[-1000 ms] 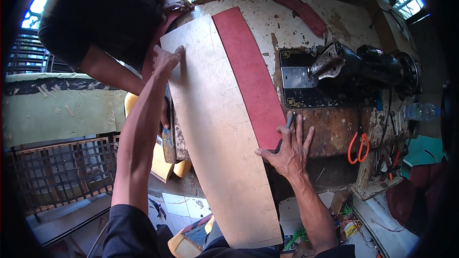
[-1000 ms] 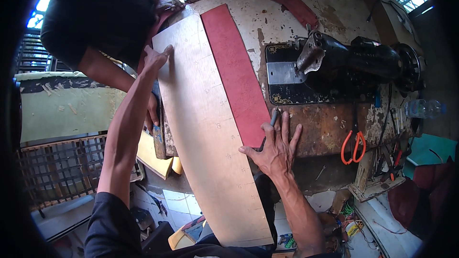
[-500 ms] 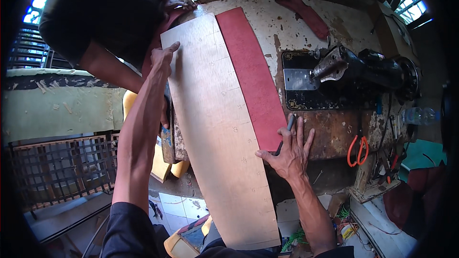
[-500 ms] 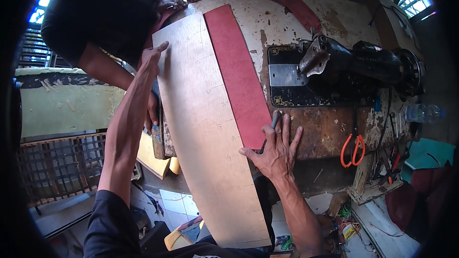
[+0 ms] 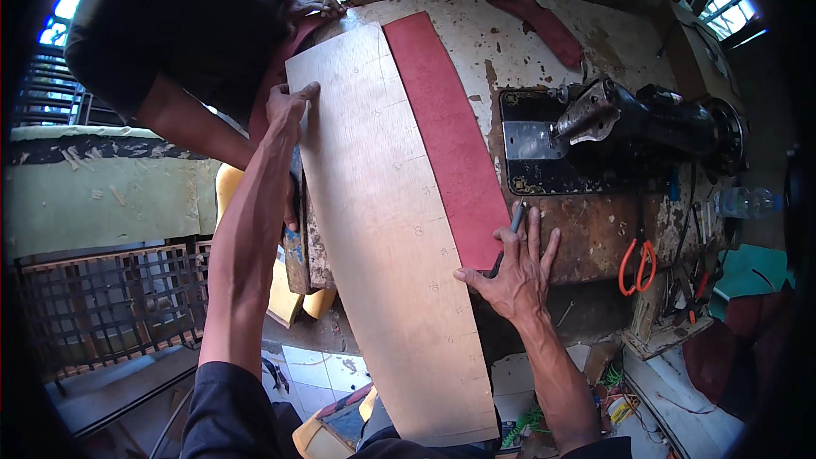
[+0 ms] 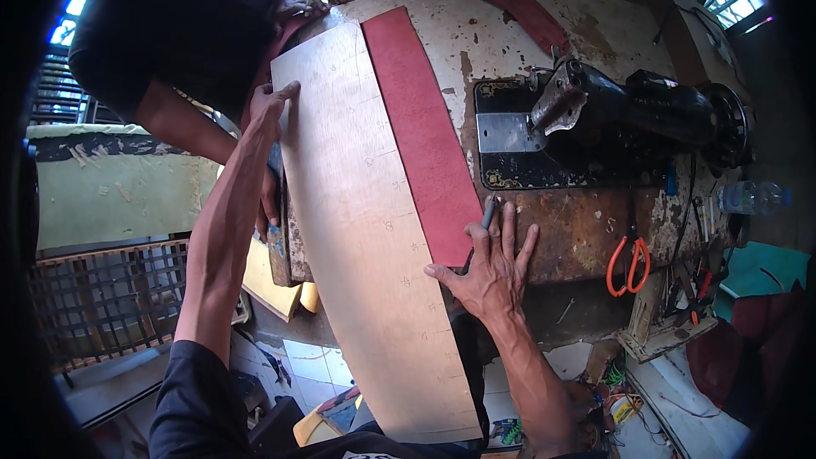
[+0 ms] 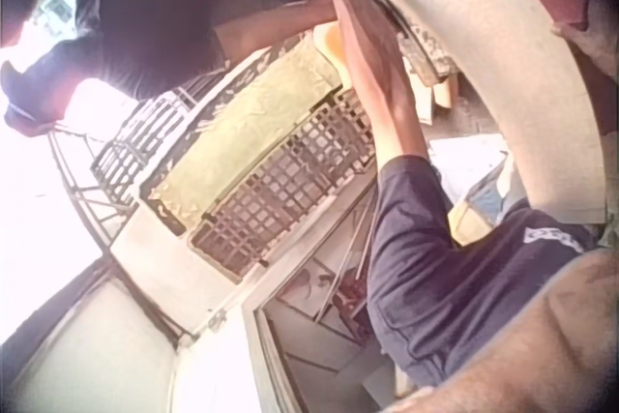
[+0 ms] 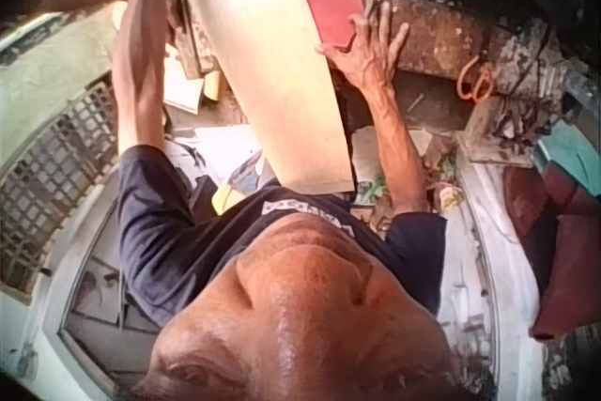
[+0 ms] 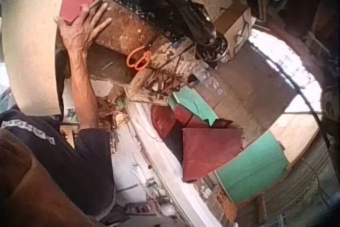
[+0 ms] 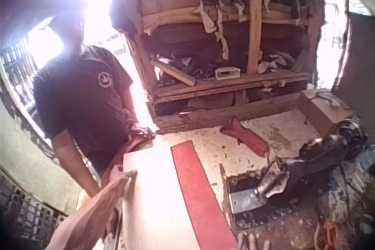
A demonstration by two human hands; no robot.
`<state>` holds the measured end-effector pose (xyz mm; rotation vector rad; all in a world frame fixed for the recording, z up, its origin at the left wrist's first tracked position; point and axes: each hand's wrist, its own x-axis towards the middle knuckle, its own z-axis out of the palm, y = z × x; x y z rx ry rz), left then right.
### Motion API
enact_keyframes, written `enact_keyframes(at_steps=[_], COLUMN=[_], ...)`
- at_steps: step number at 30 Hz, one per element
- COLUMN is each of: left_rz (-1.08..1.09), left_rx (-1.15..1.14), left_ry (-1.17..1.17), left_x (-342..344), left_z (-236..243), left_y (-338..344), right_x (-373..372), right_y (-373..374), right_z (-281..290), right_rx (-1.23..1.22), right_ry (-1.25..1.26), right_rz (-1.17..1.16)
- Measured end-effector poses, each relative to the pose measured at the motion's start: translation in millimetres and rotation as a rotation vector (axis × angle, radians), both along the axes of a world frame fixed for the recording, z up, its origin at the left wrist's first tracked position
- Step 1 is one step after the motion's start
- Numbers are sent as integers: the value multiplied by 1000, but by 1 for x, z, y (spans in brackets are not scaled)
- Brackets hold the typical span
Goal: The person places a wooden template onto a piece of red fabric, traces around the template with a pen, and then uses shears to cut the red fabric along the marked lines before carrying a bundle toward a couch.
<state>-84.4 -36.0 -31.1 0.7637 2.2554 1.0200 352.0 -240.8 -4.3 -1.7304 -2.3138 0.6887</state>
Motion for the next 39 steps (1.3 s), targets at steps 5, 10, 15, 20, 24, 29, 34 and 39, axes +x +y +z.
enact_keyframes(at_steps=[5, 10, 15, 20, 24, 29, 34, 39], left_rz=[16, -820, -986, -938, -964, -976, -933, -910], left_rx=[-226, -275, -375, -426, -434, -419, -507, -515], left_ry=[654, 628, 571, 628, 631, 650, 536, 494], left_x=[53, 100, 103, 115, 104, 104, 119, 118], left_z=[16, 37, 30, 38, 29, 32, 57, 61], left_y=[2, 9, 19, 14, 21, 16, 11, 6], right_x=[4, 3, 0, 3, -7, -87, -179, -223], right_y=[0, -1, -2, 2, 29, 143, 303, 356], right_z=[3, 0, 0, 7, 23, 48, -18, -62], right_rx=[-6, 3, -11, -1, 42, 70, -54, 178], right_ry=[-20, -16, -3, 0, 172, 674, 701, 828], right_rz=[-2, 12, 5, 16, 85, 176, -119, -205])
